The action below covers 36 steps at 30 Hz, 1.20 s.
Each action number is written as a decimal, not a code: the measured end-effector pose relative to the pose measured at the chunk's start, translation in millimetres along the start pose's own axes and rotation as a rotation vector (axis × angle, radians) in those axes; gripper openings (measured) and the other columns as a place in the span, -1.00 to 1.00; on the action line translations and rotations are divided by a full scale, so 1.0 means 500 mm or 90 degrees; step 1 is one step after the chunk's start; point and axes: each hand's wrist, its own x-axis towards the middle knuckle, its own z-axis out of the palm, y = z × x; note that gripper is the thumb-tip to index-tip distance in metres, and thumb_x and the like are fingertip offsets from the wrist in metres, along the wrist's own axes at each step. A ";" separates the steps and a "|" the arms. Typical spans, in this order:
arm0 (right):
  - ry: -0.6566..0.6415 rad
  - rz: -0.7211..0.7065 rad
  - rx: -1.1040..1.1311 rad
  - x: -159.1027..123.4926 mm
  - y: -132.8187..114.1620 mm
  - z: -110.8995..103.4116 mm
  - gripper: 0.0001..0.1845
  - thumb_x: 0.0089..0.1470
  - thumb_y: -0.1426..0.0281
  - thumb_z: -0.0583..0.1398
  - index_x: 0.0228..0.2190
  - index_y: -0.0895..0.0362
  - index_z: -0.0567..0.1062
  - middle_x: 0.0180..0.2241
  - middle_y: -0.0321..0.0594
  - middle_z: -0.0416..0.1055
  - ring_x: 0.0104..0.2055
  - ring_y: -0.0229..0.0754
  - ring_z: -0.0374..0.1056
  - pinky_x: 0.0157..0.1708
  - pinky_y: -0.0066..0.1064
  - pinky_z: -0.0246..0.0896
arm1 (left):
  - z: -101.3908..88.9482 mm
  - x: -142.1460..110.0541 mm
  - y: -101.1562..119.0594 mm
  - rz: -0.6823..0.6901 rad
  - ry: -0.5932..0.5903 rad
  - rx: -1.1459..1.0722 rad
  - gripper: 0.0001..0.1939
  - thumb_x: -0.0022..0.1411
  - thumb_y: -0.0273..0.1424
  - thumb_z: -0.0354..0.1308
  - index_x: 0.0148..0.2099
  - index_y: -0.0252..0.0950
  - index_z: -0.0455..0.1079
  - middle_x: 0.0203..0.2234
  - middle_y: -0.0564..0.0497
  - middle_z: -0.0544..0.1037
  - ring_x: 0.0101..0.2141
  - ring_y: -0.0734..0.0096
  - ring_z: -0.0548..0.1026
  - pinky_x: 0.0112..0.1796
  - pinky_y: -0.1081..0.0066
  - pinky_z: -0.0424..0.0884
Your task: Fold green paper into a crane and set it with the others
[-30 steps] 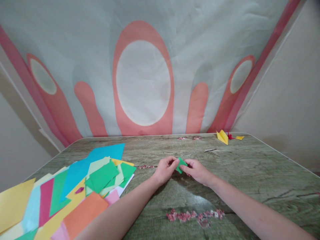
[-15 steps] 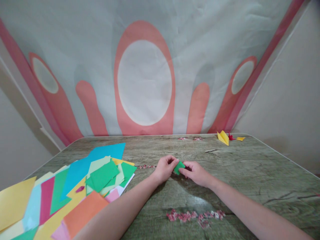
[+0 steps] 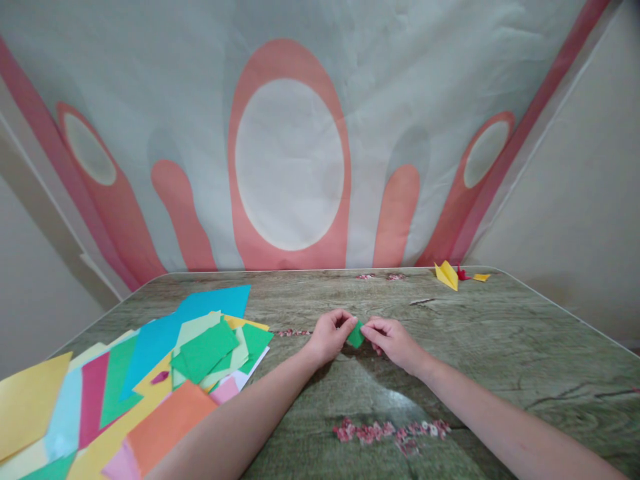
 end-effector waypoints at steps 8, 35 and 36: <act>0.114 0.028 0.056 0.002 -0.001 0.000 -0.58 0.03 0.10 0.11 -0.66 0.15 0.33 -0.71 -0.40 0.12 -0.67 -0.36 0.06 -0.63 -0.47 -0.05 | -0.001 -0.001 -0.002 -0.095 -0.099 -0.080 -0.65 -0.01 -0.15 0.21 -0.37 -0.39 0.39 -0.57 0.03 0.47 -0.57 0.52 0.39 -0.50 0.51 0.30; 0.070 -0.018 0.148 0.002 0.012 0.000 -0.58 0.02 0.27 0.12 -0.04 0.07 0.30 -0.38 -0.24 0.38 -0.47 -0.25 0.30 -0.59 -0.46 0.19 | -0.010 0.003 0.009 -0.123 0.005 -0.133 -0.65 0.07 -0.20 0.02 -0.57 -0.37 0.35 -0.68 0.06 0.40 -0.62 0.53 0.32 -0.55 0.54 0.24; 0.068 -0.040 0.132 0.001 0.011 0.000 -0.53 0.01 0.30 0.12 0.00 0.05 0.27 -0.31 -0.21 0.39 -0.43 -0.24 0.32 -0.56 -0.46 0.22 | -0.010 0.003 0.009 -0.120 0.008 -0.130 -0.65 0.07 -0.20 0.02 -0.58 -0.36 0.34 -0.69 0.06 0.39 -0.62 0.53 0.32 -0.55 0.54 0.24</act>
